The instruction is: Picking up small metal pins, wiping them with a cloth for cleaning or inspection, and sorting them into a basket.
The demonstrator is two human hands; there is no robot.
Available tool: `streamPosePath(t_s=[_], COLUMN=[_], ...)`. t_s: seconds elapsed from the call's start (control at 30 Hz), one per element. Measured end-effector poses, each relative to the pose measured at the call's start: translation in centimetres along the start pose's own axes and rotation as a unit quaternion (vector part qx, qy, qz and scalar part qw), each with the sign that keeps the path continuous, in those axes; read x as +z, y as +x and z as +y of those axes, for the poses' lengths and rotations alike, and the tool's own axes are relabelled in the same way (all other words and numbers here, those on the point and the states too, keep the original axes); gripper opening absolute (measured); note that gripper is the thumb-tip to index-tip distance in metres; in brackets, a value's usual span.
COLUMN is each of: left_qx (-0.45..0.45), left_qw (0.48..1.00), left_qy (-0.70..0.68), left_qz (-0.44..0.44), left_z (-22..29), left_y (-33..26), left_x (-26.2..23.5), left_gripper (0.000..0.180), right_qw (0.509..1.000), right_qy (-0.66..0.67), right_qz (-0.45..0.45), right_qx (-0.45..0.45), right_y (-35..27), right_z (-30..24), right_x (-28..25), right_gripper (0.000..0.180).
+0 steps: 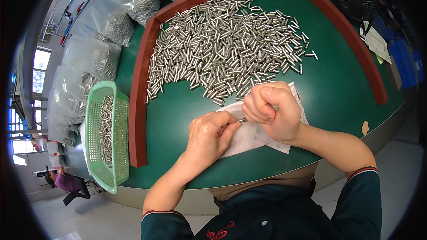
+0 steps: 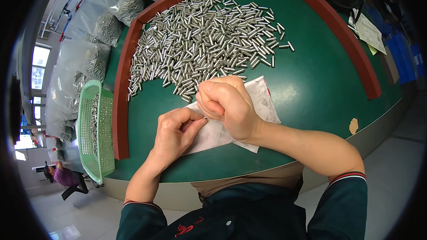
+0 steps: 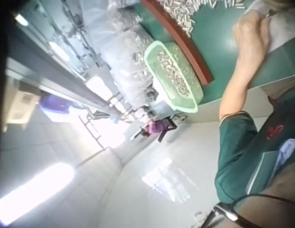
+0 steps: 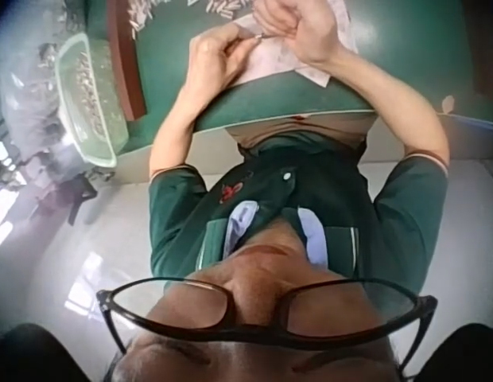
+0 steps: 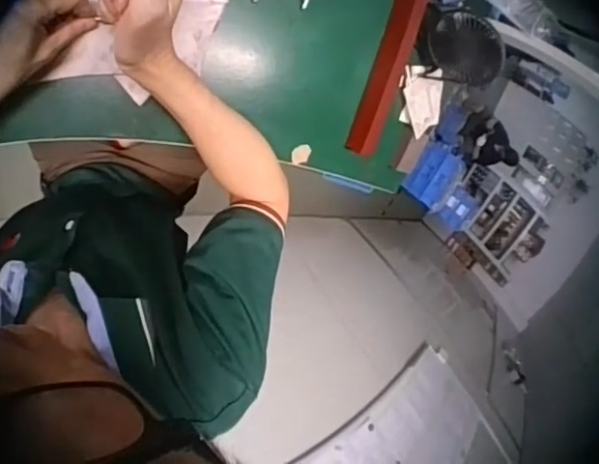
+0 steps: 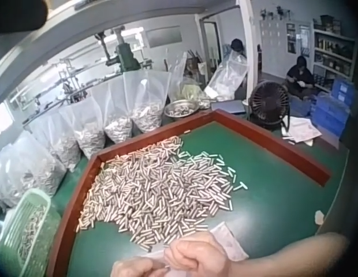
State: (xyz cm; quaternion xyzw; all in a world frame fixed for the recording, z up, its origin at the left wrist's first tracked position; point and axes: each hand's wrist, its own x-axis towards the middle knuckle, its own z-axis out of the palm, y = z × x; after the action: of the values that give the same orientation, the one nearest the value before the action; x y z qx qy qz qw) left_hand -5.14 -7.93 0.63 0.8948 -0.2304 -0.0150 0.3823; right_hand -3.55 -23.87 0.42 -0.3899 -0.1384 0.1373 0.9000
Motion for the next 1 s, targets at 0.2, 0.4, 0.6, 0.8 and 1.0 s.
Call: streamPosePath(t_s=[0.2, 0.4, 0.6, 0.8, 1.0], left_qx=[0.001, -0.009, -0.199, -0.207, -0.213], left_qw=[1.000, 1.000, 0.729, 0.679, 0.645], left_qy=[-0.004, -0.008, -0.649, -0.702, -0.729], left_qz=[-0.014, -0.012, -0.088, -0.060, -0.083], left_z=[0.0, 0.2, -2.4, -4.0, -4.1], left_y=[0.5, 0.3, 0.5, 0.8, 1.0], left_x=[-0.1, -0.5, -2.9, -2.9, -3.0], left_gripper=[0.010, 0.009, 0.011, 0.011, 0.010], right_qw=[0.996, 0.996, 1.000, 0.999, 0.999], right_qy=[-0.092, -0.082, -0.015, -0.015, -0.010], right_qz=[-0.001, 0.017, 0.012, 0.004, 0.005], right_qx=[0.001, 0.009, 0.021, 0.037, 0.038], right_y=[-0.3, -0.2, 0.1, 0.0, 0.1], right_z=[0.1, 0.1, -0.2, -0.5, -0.5], right_x=[0.7, 0.5, 0.4, 0.5, 0.5], right_gripper=[0.037, 0.037, 0.038, 0.036, 0.036])
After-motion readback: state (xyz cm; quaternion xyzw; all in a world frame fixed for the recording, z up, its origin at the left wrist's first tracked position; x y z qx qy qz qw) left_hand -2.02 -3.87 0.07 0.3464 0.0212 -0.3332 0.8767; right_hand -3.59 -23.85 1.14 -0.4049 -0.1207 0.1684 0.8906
